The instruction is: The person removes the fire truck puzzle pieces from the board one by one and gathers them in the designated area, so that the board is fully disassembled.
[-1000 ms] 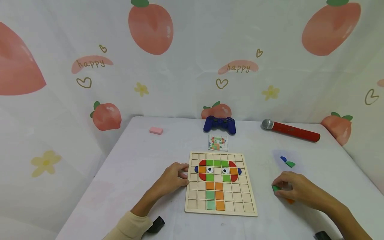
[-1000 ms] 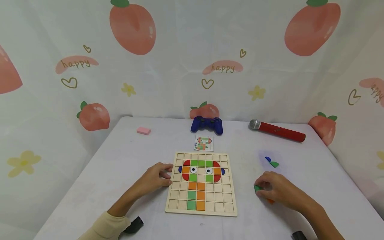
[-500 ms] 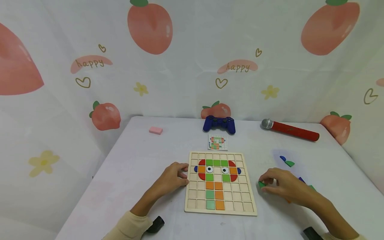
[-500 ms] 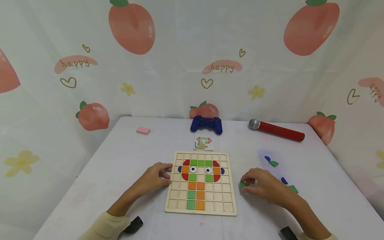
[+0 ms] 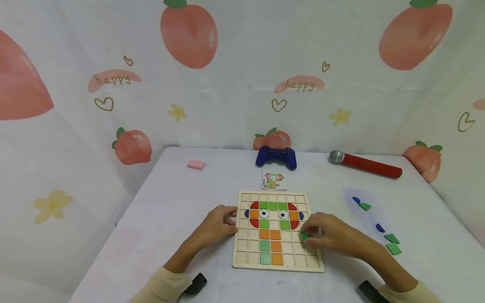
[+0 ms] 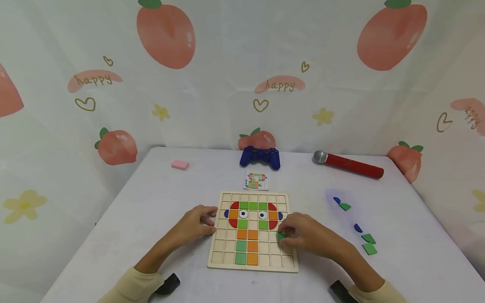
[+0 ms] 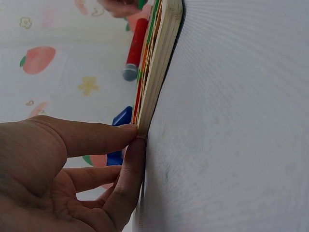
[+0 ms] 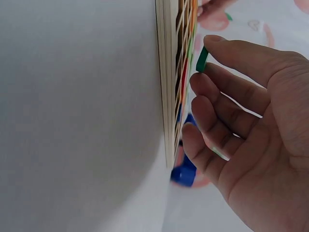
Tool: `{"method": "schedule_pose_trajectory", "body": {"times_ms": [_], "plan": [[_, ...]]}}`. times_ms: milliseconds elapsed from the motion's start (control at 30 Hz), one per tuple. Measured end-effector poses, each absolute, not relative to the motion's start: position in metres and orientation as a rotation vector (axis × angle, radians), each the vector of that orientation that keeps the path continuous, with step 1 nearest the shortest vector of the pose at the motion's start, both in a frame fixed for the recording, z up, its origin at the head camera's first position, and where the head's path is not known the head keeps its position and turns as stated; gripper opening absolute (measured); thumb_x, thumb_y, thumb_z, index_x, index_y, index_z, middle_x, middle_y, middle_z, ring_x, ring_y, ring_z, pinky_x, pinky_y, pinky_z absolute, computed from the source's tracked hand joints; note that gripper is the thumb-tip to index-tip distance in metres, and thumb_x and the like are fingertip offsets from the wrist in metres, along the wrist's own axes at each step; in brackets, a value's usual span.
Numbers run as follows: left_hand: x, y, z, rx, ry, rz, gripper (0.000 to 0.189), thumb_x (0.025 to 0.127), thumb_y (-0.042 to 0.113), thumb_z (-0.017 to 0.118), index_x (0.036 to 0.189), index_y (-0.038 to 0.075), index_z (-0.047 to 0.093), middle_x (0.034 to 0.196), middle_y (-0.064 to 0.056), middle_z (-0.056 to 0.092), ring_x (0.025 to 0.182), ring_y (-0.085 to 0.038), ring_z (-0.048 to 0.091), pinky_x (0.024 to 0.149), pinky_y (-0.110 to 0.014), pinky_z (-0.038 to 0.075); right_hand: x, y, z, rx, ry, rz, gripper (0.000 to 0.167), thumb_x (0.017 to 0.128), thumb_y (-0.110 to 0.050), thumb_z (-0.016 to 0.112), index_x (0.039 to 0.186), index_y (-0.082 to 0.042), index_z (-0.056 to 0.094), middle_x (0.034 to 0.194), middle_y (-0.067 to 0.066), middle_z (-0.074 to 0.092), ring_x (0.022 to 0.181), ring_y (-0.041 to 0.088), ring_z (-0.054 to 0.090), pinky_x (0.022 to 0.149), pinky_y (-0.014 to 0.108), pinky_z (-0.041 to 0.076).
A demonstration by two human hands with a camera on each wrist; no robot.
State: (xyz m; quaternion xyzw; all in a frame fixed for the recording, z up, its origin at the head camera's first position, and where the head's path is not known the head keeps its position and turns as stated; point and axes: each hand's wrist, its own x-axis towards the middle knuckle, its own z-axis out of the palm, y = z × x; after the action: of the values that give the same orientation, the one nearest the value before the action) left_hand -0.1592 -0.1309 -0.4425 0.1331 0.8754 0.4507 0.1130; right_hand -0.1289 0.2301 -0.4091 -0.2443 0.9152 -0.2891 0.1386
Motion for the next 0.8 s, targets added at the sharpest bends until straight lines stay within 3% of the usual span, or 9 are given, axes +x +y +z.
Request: {"method": "schedule_pose_trajectory", "body": {"times_ms": [267,800], "plan": [[-0.158,-0.13,-0.441,0.396,2.575,1.317,0.06,0.088,0.0,0.077,0.144,-0.008,0.059,0.118,-0.01,0.062,0.101,-0.017,0.068,0.087,-0.036,0.059,-0.131,0.208,-0.413,-0.795,2.592,-0.822,0.019,0.094,-0.039,0.079,0.107,-0.025,0.077,0.098,-0.017,0.064,0.092,0.005,0.056,0.083,0.025,0.054],[-0.159,-0.131,-0.441,0.384,2.562,1.321,0.06,0.089,0.001,0.078,0.145,-0.006,0.059,0.118,-0.01,0.062,0.101,-0.017,0.068,0.086,-0.035,0.059,-0.132,0.185,-0.415,-0.83,2.555,-0.784,0.018,0.094,-0.033,0.08,0.108,-0.022,0.077,0.1,-0.016,0.063,0.09,0.005,0.054,0.08,0.026,0.052]]}}
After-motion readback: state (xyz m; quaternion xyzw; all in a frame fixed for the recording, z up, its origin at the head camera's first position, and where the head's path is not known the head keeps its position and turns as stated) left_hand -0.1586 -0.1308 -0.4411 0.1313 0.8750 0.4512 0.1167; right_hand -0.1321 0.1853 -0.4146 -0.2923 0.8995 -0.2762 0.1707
